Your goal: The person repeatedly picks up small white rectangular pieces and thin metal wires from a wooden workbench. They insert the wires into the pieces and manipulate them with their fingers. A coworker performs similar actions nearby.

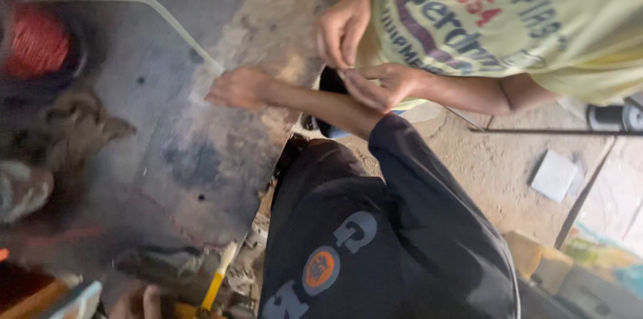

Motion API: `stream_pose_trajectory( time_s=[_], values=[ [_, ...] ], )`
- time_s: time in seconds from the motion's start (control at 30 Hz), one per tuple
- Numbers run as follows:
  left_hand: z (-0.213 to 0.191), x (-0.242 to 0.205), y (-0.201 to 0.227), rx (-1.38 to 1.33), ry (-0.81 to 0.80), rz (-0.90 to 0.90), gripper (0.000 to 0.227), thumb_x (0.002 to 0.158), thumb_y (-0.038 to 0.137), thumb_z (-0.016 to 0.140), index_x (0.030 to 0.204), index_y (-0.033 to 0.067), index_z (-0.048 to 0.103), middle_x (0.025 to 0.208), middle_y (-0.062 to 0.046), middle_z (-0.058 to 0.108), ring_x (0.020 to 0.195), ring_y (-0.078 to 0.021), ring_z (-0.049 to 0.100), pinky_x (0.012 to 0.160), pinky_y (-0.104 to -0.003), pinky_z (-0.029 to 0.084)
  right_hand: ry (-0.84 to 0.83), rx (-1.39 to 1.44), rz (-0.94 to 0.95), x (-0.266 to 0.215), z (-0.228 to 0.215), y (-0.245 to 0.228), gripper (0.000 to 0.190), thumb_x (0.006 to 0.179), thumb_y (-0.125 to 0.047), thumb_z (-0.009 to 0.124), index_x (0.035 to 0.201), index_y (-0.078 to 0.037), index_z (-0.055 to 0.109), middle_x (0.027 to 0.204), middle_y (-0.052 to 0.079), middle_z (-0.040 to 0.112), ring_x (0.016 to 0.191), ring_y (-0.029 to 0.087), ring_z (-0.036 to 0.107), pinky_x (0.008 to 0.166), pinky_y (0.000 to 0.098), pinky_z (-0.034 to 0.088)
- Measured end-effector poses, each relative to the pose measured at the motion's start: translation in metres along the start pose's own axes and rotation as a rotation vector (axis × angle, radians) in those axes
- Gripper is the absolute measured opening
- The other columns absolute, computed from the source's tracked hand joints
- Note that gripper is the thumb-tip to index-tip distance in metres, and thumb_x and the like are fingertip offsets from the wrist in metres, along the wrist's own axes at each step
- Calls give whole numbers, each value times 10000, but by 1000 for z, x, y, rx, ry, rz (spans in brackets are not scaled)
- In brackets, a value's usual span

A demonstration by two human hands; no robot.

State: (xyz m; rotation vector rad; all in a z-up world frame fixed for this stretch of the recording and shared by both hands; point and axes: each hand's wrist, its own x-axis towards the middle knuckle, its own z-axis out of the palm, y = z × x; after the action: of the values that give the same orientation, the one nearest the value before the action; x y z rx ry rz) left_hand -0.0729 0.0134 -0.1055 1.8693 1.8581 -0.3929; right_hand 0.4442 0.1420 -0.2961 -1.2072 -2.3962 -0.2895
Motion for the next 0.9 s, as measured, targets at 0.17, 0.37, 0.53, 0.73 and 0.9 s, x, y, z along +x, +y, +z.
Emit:
stream_pose_trajectory(
  time_s=[0.17, 0.37, 0.53, 0.73, 0.9],
  values=[
    [-27, -62, 98, 224, 545, 147, 289, 1065, 313, 694, 1227, 75, 711, 1124, -136, 742, 1059, -360, 683, 910, -453, 536, -160, 324, 400, 11, -25, -3, 430, 1097, -409, 498, 825, -95, 607, 685, 77, 599, 587, 238, 614, 520, 376, 543],
    [-1, -8, 231, -296, 390, 500, 217, 982, 208, 677, 1162, 97, 725, 1039, -142, 722, 938, -364, 684, 814, -463, 538, 281, 604, 817, 12, -20, 11, 378, 1056, -346, 595, 852, -42, 691, 665, 47, 601, 580, 150, 582, 579, 353, 503],
    [50, 73, 319, -412, 402, 666, 314, 955, 181, 674, 1261, 112, 660, 1101, -132, 687, 966, -366, 681, 796, -470, 548, 634, 1076, 1082, 1, -28, 23, 503, 1091, -375, 629, 710, -61, 529, 623, 16, 456, 544, 120, 417, 496, 328, 354],
    [88, 135, 363, -297, 568, 754, 423, 894, 160, 659, 1314, 119, 627, 1310, -111, 586, 1145, -360, 605, 862, -471, 549, 695, 1853, 1461, -47, -61, -16, 480, 1008, -473, 630, 699, -156, 445, 538, -8, 398, 363, 129, 363, 332, 290, 244],
    [106, 158, 377, -107, 470, 765, 356, 887, 92, 605, 1229, 159, 679, 1235, -112, 602, 1109, -348, 616, 812, -444, 568, 768, 2167, 1480, -76, -55, -29, 460, 1018, -453, 616, 685, -176, 460, 522, -8, 378, 333, 144, 344, 291, 289, 232]
  ],
)
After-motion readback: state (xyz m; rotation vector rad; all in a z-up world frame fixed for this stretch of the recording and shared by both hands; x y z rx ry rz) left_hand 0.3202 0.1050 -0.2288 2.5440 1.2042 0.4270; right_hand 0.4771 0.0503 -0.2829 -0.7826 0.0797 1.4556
